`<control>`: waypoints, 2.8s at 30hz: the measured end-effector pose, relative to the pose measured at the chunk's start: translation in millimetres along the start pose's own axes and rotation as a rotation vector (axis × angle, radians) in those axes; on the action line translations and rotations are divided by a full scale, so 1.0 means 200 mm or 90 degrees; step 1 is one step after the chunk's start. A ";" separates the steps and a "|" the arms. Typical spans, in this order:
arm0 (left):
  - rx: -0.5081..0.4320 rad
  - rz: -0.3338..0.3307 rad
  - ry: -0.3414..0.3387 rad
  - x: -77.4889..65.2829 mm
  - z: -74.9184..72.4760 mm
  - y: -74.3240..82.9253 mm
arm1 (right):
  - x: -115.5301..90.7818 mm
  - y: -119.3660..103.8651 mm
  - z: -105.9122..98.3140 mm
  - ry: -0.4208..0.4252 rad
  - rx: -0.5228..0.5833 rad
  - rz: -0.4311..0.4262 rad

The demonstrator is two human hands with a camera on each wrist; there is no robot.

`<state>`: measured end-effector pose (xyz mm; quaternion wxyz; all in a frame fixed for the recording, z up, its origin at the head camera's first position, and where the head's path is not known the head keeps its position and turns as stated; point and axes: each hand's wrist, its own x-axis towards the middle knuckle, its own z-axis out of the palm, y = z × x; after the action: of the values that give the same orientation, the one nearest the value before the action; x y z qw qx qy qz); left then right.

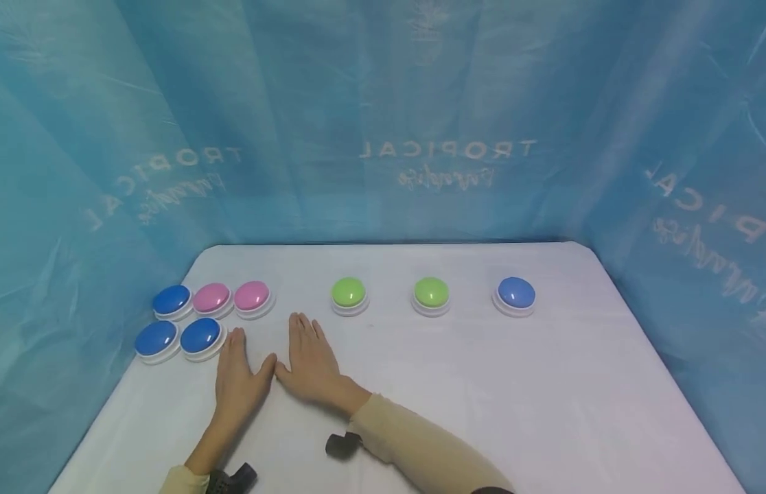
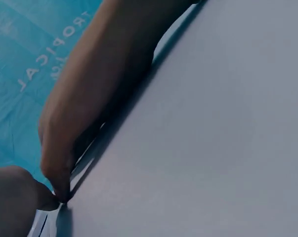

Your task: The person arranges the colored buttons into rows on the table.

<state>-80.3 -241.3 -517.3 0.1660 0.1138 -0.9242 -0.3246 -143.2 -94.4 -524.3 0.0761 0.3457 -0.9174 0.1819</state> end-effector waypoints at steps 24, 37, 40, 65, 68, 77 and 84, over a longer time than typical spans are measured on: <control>-0.074 -0.050 0.055 0.25 0.05 -0.02 | 0.42 0.09 0.05 -0.034 0.078 0.019; -0.007 0.037 0.021 0.18 0.06 0.00 | 0.27 0.05 0.05 0.023 0.011 0.032; 0.028 0.095 0.023 0.11 0.04 -0.01 | 0.19 -0.02 0.07 0.025 -0.040 0.019; 0.131 -0.125 -0.042 -0.29 -0.29 -0.23 | -0.05 -0.31 0.11 -0.099 -0.147 -0.126; 0.144 -0.183 -0.028 -0.25 -0.33 -0.27 | 0.01 -0.36 0.13 -0.093 -0.158 -0.123; 0.101 -0.188 0.028 -0.11 -0.34 -0.31 | 0.18 -0.45 0.19 -0.060 -0.084 -0.060; 0.048 -0.132 0.062 -0.01 -0.29 -0.31 | 0.24 -0.40 0.19 -0.037 -0.048 -0.036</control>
<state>-49.2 -320.0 -513.8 0.1721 0.2308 -0.9099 -0.2987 -127.4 -193.6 -524.0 0.0674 0.3733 -0.9153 0.1353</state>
